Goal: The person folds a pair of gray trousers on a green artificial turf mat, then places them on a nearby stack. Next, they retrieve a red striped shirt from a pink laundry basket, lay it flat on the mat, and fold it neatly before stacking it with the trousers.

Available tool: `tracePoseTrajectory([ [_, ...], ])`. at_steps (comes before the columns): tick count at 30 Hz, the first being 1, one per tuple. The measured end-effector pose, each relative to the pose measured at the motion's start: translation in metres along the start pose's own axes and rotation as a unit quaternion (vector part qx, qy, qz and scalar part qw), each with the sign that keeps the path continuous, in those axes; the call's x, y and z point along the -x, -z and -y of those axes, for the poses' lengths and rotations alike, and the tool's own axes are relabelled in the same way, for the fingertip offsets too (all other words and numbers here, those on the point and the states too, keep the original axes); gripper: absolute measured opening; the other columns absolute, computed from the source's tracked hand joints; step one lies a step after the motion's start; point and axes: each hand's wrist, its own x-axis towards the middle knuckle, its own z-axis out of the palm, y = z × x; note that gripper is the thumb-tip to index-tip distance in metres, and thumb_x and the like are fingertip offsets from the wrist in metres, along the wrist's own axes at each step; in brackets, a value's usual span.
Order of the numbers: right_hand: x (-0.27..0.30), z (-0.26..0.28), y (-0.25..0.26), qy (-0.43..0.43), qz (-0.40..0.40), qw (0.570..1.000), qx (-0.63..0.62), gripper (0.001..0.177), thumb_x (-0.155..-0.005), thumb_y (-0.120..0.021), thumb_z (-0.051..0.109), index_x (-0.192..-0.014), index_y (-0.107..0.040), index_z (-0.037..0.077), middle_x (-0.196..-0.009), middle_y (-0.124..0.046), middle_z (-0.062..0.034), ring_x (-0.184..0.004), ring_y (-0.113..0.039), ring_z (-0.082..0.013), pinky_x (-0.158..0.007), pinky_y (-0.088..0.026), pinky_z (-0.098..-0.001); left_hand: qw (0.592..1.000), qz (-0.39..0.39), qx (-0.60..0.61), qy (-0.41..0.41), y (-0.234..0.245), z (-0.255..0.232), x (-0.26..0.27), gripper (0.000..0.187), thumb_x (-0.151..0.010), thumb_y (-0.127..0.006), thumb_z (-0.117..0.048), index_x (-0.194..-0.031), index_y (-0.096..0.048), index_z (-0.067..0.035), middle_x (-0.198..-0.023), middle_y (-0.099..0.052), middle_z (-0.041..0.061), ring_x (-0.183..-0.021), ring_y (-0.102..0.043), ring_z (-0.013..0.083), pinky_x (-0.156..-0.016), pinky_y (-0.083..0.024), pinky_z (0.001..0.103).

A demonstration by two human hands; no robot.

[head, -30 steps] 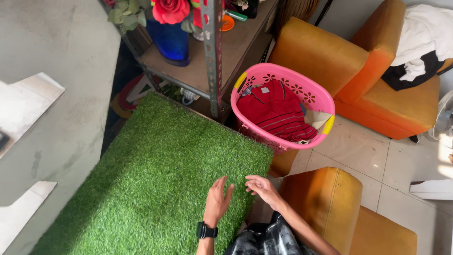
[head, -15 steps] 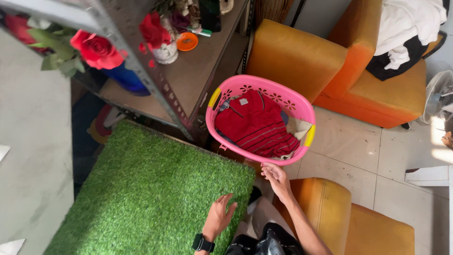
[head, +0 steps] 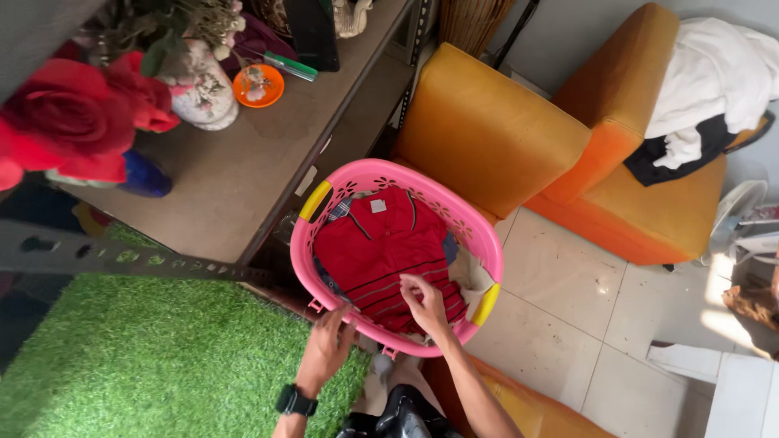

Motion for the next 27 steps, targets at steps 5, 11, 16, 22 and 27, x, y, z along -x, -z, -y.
tracePoseTrajectory([
  [5, -0.058, -0.038, 0.010, 0.047, 0.067, 0.982, 0.169, 0.054, -0.092, -0.074, 0.028, -0.138, -0.058, 0.006, -0.141, -0.058, -0.0213, -0.132, -0.050, -0.0384, -0.112, -0.039, -0.0466, 0.998, -0.020, 0.006, 0.055, -0.025, 0.025, -0.069, 0.037, -0.095, -0.066, -0.015, -0.125, -0.059, 0.006, -0.116, -0.069, 0.027, -0.107, -0.069, 0.0432, -0.091, -0.056, 0.045],
  [11, -0.094, -0.076, 0.004, -0.049, 0.120, 0.971, 0.199, 0.071, -0.085, -0.078, 0.042, -0.143, -0.052, 0.010, -0.145, -0.046, -0.0184, -0.132, -0.043, -0.0382, -0.113, -0.036, -0.0463, 0.993, 0.016, -0.064, 0.094, -0.062, 0.092, -0.128, 0.049, -0.096, -0.065, -0.017, -0.137, -0.049, 0.007, -0.138, -0.054, 0.029, -0.128, -0.053, 0.0451, -0.108, -0.046, 0.048],
  [16, -0.109, -0.081, 0.009, -0.090, 0.141, 0.969, 0.180, 0.075, -0.080, -0.081, 0.045, -0.142, -0.052, 0.014, -0.137, -0.046, -0.0174, -0.131, -0.041, -0.0370, -0.113, -0.035, -0.0466, 0.982, 0.044, -0.121, 0.137, -0.095, 0.161, -0.164, 0.060, -0.097, -0.063, -0.022, -0.145, -0.042, 0.006, -0.159, -0.031, 0.030, -0.144, -0.033, 0.0451, -0.119, -0.031, 0.048],
  [22, -0.120, -0.082, 0.014, -0.120, 0.145, 0.975, 0.121, 0.075, -0.078, -0.082, 0.048, -0.138, -0.053, 0.015, -0.138, -0.046, -0.0172, -0.132, -0.040, -0.0368, -0.112, -0.034, -0.0472, 0.952, 0.060, -0.269, 0.133, -0.111, 0.191, -0.178, 0.073, -0.089, -0.067, -0.024, -0.147, -0.037, 0.009, -0.154, -0.035, 0.029, -0.149, -0.024, 0.0438, -0.123, -0.020, 0.051],
  [27, -0.123, -0.090, 0.010, -0.133, 0.124, 0.973, 0.144, 0.073, -0.074, -0.085, 0.047, -0.134, -0.057, 0.016, -0.133, -0.049, -0.0164, -0.130, -0.043, -0.0356, -0.111, -0.036, -0.0459, 0.939, -0.015, -0.311, 0.147, -0.109, 0.153, -0.180, 0.058, -0.088, -0.067, -0.021, -0.139, -0.051, 0.002, -0.130, -0.057, 0.020, -0.129, -0.046, 0.0368, -0.114, -0.034, 0.052],
])
